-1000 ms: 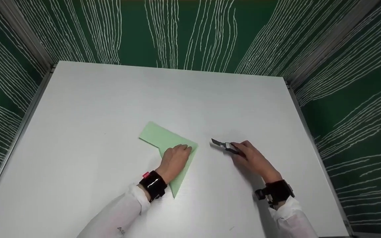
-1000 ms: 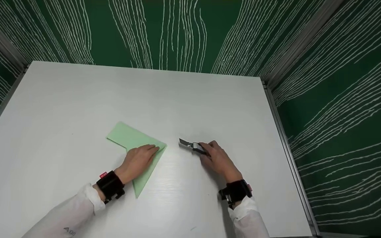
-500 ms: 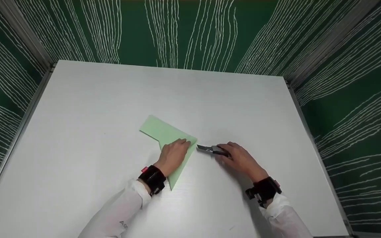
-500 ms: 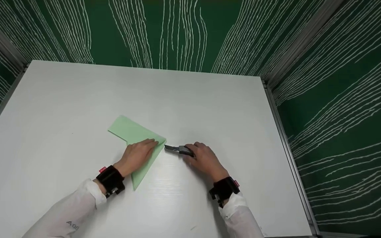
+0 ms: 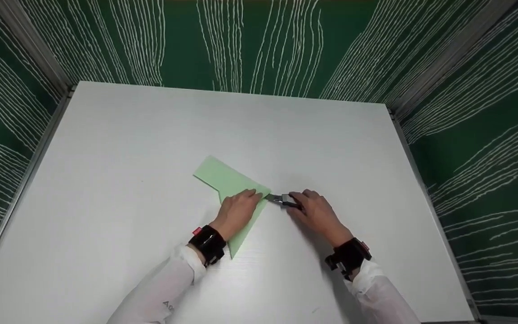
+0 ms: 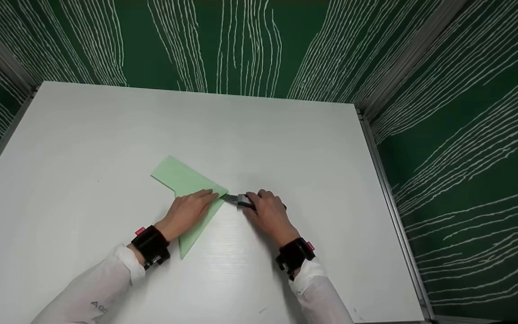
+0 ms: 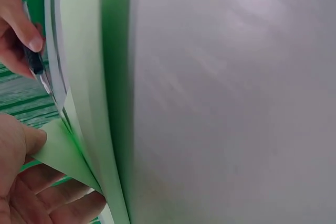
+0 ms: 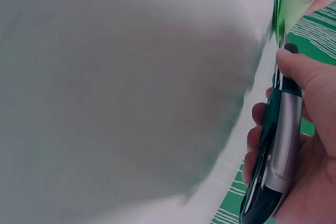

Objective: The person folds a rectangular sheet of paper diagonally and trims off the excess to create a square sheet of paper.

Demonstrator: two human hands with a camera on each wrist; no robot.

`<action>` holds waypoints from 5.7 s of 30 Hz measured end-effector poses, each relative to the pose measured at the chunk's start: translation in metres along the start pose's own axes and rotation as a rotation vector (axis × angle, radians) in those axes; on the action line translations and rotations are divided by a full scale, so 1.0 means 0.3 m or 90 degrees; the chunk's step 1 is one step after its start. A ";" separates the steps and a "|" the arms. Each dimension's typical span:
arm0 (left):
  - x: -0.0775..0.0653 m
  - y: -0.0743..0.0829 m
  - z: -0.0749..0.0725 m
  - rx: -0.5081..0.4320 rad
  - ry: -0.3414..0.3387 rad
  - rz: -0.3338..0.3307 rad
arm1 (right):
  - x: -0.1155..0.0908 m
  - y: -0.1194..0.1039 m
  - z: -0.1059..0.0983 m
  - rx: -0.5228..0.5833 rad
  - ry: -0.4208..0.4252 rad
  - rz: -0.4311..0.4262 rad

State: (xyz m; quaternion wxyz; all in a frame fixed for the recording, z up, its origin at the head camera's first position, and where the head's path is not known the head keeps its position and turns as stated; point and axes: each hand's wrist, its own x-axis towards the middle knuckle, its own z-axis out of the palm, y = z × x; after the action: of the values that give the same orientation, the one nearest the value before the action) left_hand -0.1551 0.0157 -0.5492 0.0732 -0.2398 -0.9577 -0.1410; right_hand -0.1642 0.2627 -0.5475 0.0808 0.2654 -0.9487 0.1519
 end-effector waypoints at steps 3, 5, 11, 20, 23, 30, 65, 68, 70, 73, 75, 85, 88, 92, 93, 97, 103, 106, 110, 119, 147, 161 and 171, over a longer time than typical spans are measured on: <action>0.001 0.001 0.006 0.015 0.010 0.012 | 0.001 -0.006 0.011 -0.004 -0.007 0.011; 0.001 0.003 0.011 0.024 0.013 0.015 | 0.000 -0.009 0.020 -0.009 -0.012 0.018; -0.001 0.004 0.023 0.063 0.003 0.029 | 0.004 -0.020 0.031 -0.034 -0.029 0.045; -0.012 -0.015 0.012 0.042 -0.079 0.065 | 0.010 -0.021 0.030 -0.048 -0.026 0.073; -0.010 -0.026 0.010 -0.060 -0.099 0.041 | 0.008 -0.013 0.031 -0.054 -0.022 0.070; -0.020 -0.044 0.020 -0.208 -0.092 -0.058 | 0.003 0.011 0.029 -0.052 -0.010 0.055; 0.003 -0.103 -0.005 -0.192 -0.186 -0.062 | 0.004 0.069 0.023 -0.022 -0.020 0.043; 0.008 -0.111 -0.011 -0.193 -0.204 -0.047 | 0.014 0.065 0.022 -0.026 -0.013 0.031; 0.010 -0.121 -0.013 -0.190 -0.214 -0.029 | 0.021 0.063 0.019 -0.026 -0.016 0.026; 0.013 -0.139 -0.015 -0.191 -0.216 -0.003 | 0.029 0.061 0.014 -0.027 -0.034 0.022; 0.014 -0.151 -0.014 -0.192 -0.212 0.016 | 0.031 0.060 0.011 -0.026 -0.050 0.024; 0.012 -0.174 -0.012 -0.201 -0.234 0.067 | 0.032 0.078 0.010 0.017 -0.077 0.003; 0.012 -0.181 -0.013 -0.202 -0.252 0.077 | 0.040 0.088 0.010 0.025 -0.076 -0.016; 0.014 -0.194 -0.014 -0.207 -0.266 0.089 | 0.047 0.090 0.012 0.021 -0.082 -0.035; 0.013 -0.197 -0.014 -0.209 -0.268 0.091 | 0.048 0.088 0.014 0.022 -0.083 -0.035; 0.014 -0.204 -0.016 -0.225 -0.267 0.097 | 0.049 0.073 0.024 0.018 -0.075 -0.024; 0.018 -0.205 -0.017 -0.232 -0.268 0.102 | 0.062 0.050 0.045 -0.022 -0.049 0.003; 0.018 -0.205 -0.015 -0.234 -0.269 0.093 | 0.072 0.040 0.052 -0.033 -0.040 0.010; 0.019 -0.205 -0.011 -0.236 -0.275 0.078 | 0.084 0.032 0.058 -0.040 -0.028 0.010; 0.016 -0.211 -0.006 -0.241 -0.268 0.085 | 0.105 0.016 0.069 -0.050 -0.024 0.021; 0.007 -0.175 -0.052 -0.207 -0.250 0.021 | 0.158 -0.013 0.091 -0.054 -0.036 0.074; -0.007 -0.165 -0.066 -0.160 -0.237 -0.046 | 0.097 -0.006 0.072 -0.055 -0.003 0.093; 0.021 -0.188 -0.058 -0.149 -0.285 0.035 | 0.072 0.013 0.065 -0.040 0.002 0.131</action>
State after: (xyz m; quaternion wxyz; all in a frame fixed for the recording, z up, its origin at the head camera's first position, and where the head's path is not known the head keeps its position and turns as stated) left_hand -0.1864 -0.0346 -0.5447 -0.1652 -0.2982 -0.9202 -0.1923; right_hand -0.1861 0.2491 -0.5619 0.0745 0.1634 -0.9752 0.1296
